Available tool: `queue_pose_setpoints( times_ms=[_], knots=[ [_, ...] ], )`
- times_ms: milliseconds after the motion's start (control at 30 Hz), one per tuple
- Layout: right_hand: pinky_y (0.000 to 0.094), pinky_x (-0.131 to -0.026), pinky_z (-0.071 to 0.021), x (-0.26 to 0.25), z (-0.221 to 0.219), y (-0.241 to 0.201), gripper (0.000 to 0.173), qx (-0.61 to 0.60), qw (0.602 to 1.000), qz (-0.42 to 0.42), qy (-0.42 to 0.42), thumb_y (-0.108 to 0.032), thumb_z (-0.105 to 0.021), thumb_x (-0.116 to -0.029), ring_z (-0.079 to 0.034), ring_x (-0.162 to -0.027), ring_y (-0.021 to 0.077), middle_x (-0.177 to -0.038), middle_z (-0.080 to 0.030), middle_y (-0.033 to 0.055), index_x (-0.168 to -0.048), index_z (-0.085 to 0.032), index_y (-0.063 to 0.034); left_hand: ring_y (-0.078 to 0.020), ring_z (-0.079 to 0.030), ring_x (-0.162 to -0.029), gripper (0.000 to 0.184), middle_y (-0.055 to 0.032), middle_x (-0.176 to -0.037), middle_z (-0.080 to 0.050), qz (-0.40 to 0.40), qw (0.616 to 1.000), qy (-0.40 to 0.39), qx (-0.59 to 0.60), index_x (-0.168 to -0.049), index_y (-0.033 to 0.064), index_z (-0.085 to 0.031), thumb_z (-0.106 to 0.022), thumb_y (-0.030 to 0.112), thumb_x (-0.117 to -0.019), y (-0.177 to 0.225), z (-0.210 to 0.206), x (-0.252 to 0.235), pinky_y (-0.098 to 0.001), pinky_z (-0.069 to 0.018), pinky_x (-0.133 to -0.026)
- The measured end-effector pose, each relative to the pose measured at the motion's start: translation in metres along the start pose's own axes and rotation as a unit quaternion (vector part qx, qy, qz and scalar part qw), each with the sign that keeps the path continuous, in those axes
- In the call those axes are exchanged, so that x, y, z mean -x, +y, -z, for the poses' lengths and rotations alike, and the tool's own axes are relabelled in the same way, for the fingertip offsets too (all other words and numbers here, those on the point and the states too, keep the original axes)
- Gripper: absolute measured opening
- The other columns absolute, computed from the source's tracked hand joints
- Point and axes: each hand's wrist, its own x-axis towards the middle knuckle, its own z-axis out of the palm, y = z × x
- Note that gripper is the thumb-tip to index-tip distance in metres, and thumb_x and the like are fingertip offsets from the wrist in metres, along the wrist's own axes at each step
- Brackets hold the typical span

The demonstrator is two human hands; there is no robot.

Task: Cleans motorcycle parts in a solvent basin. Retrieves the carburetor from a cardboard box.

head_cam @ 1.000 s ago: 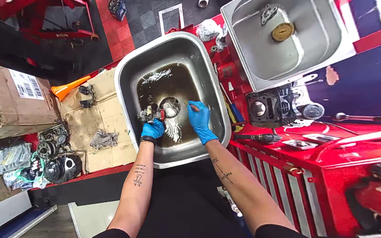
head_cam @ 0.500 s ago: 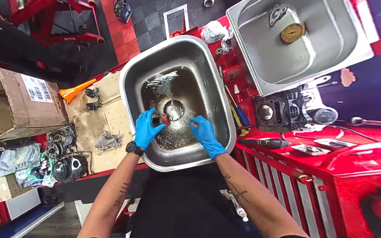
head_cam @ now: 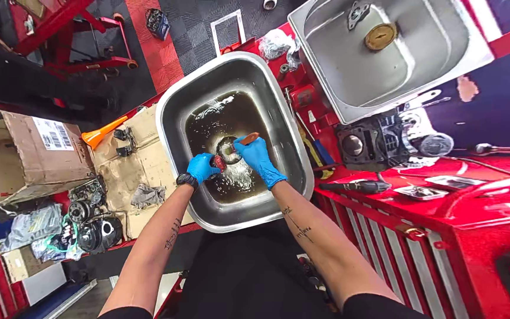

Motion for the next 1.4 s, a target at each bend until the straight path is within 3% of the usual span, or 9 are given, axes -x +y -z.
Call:
queue_pose_setpoints(
  times_ms=[167,267,400,533,700,833,933,1133,1400],
  knots=[
    [0.0483,-0.078,-0.0576,-0.002,0.005,-0.003,0.019,0.085,0.995,-0.033,-0.045,-0.023,-0.068,-0.0927,-0.071,-0.08,0.0242,-0.087,-0.072,0.0117,-0.096,-0.074,-0.0052,-0.031,-0.055,-0.134,0.065,-0.0124,-0.142,-0.061,-0.001,1.0,0.002,-0.01,-0.141,0.0114,-0.061,-0.076,0.046,-0.0872,0.002,0.0,-0.001,-0.055,-0.0411,-0.114],
    [0.0365,-0.076,-0.0643,0.01,-0.002,0.011,0.018,-0.029,0.998,-0.048,-0.022,-0.019,-0.073,-0.0936,-0.074,-0.076,0.0164,-0.088,-0.075,0.0087,-0.103,-0.074,-0.0031,-0.0317,-0.054,-0.135,0.065,-0.0128,-0.142,-0.061,-0.005,1.0,0.0,-0.004,-0.141,0.0107,-0.061,-0.076,0.045,-0.0878,0.0,-0.002,0.0,-0.0555,-0.0403,-0.114],
    [0.0416,-0.076,-0.061,0.032,-0.01,0.046,0.024,-0.008,0.993,-0.117,-0.006,-0.023,-0.072,-0.0886,-0.072,-0.077,0.0194,-0.089,-0.073,0.01,-0.102,-0.072,-0.003,-0.0309,-0.054,-0.136,0.066,-0.0129,-0.142,-0.061,-0.006,1.0,0.002,-0.006,-0.141,0.0103,-0.06,-0.076,0.045,-0.0879,0.001,0.001,-0.002,-0.054,-0.0403,-0.115],
    [0.035,-0.077,-0.0653,0.022,-0.026,0.025,0.019,-0.166,0.984,-0.045,0.054,-0.013,-0.071,-0.0951,-0.075,-0.078,0.0174,-0.092,-0.076,0.0112,-0.108,-0.073,0.0008,-0.0318,-0.054,-0.135,0.066,-0.0142,-0.141,-0.061,0.001,1.0,0.003,0.012,-0.141,0.0088,-0.06,-0.078,0.043,-0.087,-0.002,-0.005,-0.002,-0.0548,-0.0402,-0.115],
    [0.0506,-0.088,-0.0571,0.007,0.016,0.026,0.021,0.198,0.964,0.117,0.137,-0.013,-0.062,-0.097,-0.071,-0.098,0.0315,-0.103,-0.073,0.0175,-0.109,-0.077,-0.0036,-0.0353,-0.047,-0.142,0.105,-0.019,-0.156,-0.046,-0.009,1.0,0.007,0.006,-0.158,0.005,-0.037,-0.082,0.057,-0.078,-0.008,0.011,0.009,-0.0557,-0.0375,-0.117],
    [0.0616,-0.09,-0.0528,0.061,0.04,0.026,0.028,0.374,0.927,-0.004,-0.038,-0.015,-0.056,-0.0983,-0.066,-0.11,0.0437,-0.118,-0.067,0.0256,-0.117,-0.071,-0.0011,-0.0413,-0.04,-0.145,0.138,-0.0226,-0.159,-0.039,-0.001,0.996,0.046,-0.081,-0.163,0.0049,-0.02,-0.095,0.053,-0.0574,-0.014,0.005,0.051,-0.0573,-0.0334,-0.119],
    [0.0557,-0.098,-0.0511,0.084,0.004,0.028,0.029,0.295,0.949,-0.004,-0.108,-0.02,-0.055,-0.1001,-0.067,-0.113,0.0362,-0.119,-0.07,0.0202,-0.116,-0.073,-0.0039,-0.0393,-0.038,-0.147,0.135,-0.023,-0.161,-0.036,0.024,0.991,0.089,-0.092,-0.163,0.0031,-0.018,-0.096,0.041,-0.0594,-0.014,-0.028,0.058,-0.0525,-0.0298,-0.122],
    [0.0325,-0.081,-0.0636,0.031,-0.027,0.01,0.019,-0.119,0.989,0.058,0.071,-0.015,-0.07,-0.0952,-0.074,-0.083,0.0121,-0.096,-0.077,0.0074,-0.109,-0.075,-0.0018,-0.0345,-0.035,-0.15,0.111,-0.0247,-0.159,-0.039,0.032,0.986,0.16,-0.032,-0.159,-0.0046,-0.027,-0.088,0.032,-0.0733,-0.009,-0.043,0.035,-0.0452,-0.025,-0.126],
    [0.0271,-0.087,-0.0605,0.043,-0.008,0.013,0.015,-0.059,0.991,0.108,0.056,-0.013,-0.072,-0.0917,-0.073,-0.091,0.0068,-0.099,-0.077,0.0047,-0.104,-0.077,-0.0052,-0.0378,-0.061,-0.127,0.12,-0.0235,-0.145,-0.055,0.102,0.981,0.122,0.114,-0.16,0.0026,-0.026,-0.093,0.035,-0.0663,0.003,-0.009,0.027,-0.0545,-0.0485,-0.108]
  ],
)
